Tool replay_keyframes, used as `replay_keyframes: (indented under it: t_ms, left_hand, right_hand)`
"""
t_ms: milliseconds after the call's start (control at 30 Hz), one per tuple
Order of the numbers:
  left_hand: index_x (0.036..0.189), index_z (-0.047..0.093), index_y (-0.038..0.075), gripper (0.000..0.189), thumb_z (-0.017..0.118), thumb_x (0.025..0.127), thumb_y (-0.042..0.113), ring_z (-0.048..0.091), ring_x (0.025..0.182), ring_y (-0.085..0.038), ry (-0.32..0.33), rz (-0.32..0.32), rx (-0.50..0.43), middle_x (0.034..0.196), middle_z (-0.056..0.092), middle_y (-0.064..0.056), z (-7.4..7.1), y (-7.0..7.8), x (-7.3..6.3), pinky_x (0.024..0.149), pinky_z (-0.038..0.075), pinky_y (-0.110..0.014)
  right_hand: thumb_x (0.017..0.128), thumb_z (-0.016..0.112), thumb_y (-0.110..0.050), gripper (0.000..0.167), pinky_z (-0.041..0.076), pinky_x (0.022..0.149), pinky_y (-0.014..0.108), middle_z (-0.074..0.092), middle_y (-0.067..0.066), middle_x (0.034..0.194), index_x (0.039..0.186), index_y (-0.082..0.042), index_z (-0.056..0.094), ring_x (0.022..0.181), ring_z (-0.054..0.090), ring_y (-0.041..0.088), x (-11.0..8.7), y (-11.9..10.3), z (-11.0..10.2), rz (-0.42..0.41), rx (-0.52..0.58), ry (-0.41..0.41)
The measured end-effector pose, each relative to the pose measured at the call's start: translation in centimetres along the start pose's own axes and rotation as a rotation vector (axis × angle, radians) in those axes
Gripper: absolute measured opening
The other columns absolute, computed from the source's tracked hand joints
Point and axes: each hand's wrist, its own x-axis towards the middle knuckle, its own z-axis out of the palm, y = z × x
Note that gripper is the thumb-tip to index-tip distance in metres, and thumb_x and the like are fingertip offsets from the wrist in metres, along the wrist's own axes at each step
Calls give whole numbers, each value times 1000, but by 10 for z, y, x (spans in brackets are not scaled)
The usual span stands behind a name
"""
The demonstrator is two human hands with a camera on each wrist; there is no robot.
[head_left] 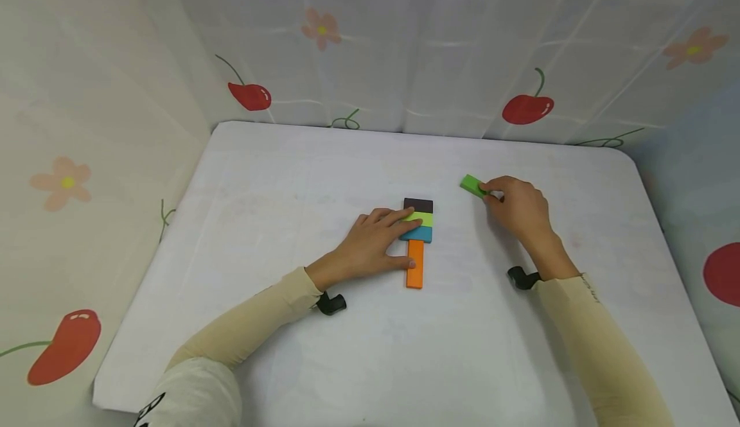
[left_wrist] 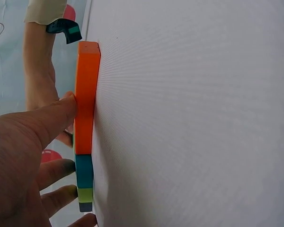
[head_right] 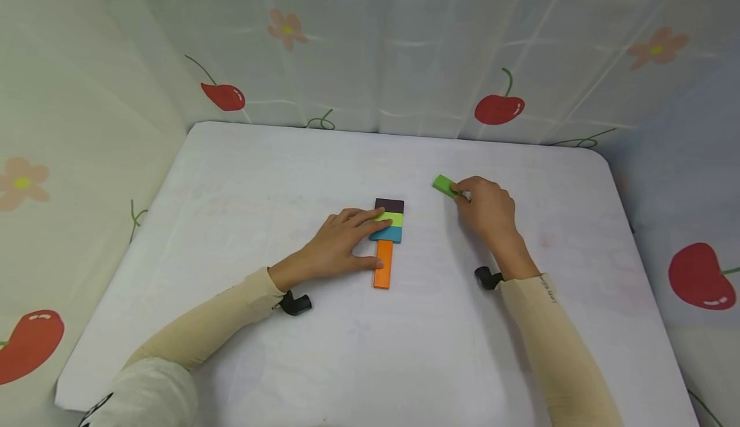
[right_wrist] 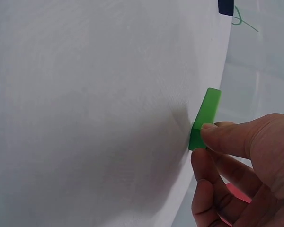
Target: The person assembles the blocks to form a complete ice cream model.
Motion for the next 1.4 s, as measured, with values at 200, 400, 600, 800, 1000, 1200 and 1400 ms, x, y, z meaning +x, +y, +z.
replay_keyframes:
  t_ms: [200, 400, 600, 800, 1000, 1200, 1400]
  left_hand:
    - [168, 37, 34, 84, 70, 97, 65, 33, 159, -27, 5, 4, 0, 180, 27, 7, 1, -1, 0, 116, 38, -52]
    - [168, 37, 34, 84, 70, 98, 64, 34, 159, -27, 3, 6, 0, 180, 26, 7, 1, -1, 0, 115, 38, -53]
    - [168, 38, 34, 84, 70, 97, 65, 34, 159, -27, 5, 6, 2, 180, 26, 7, 1, -1, 0, 115, 39, -51]
    - [168, 38, 35, 83, 70, 97, 65, 34, 159, -26, 9, 4, 7, 180, 27, 8, 1, -1, -1, 114, 38, -51]
    - [168, 38, 34, 83, 70, 98, 65, 34, 159, -26, 6, 6, 1, 180, 27, 7, 1, -1, -1, 115, 38, -51]
    - [168, 37, 35, 84, 69, 97, 66, 34, 159, -27, 3, 2, 8, 180, 27, 8, 1, -1, -1, 115, 38, -52]
    - [168, 38, 35, 84, 70, 97, 66, 34, 159, -26, 0, 2, 8, 180, 27, 7, 1, -1, 0, 115, 38, -51]
  right_hand:
    - [101, 70, -11, 33, 57, 77, 60, 74, 22, 135, 133, -9, 77, 105, 74, 42, 0, -5, 0, -13, -5, -4]
    - [102, 70, -11, 32, 55, 82, 60, 73, 22, 137, 134, -10, 76, 108, 74, 43, 1, -9, 1, -13, -3, -19]
    - [102, 70, -9, 32, 56, 83, 60, 73, 20, 138, 133, -10, 76, 110, 74, 43, 2, -13, 3, -31, 6, -28]
    - [101, 70, -8, 33, 56, 87, 61, 72, 18, 142, 134, -10, 76, 114, 74, 43, 4, -17, 6, -26, -1, -30]
    - [102, 70, -8, 33, 56, 92, 61, 72, 19, 142, 134, -9, 76, 117, 72, 43, 4, -23, 11, -21, -5, -36]
    - [102, 70, -8, 33, 56, 95, 62, 72, 17, 142, 135, -10, 75, 122, 71, 42, 5, -28, 15, -31, -4, -35]
    - [102, 71, -8, 33, 56, 94, 61, 73, 15, 141, 134, -12, 77, 121, 72, 41, 6, -31, 17, -47, -2, -35]
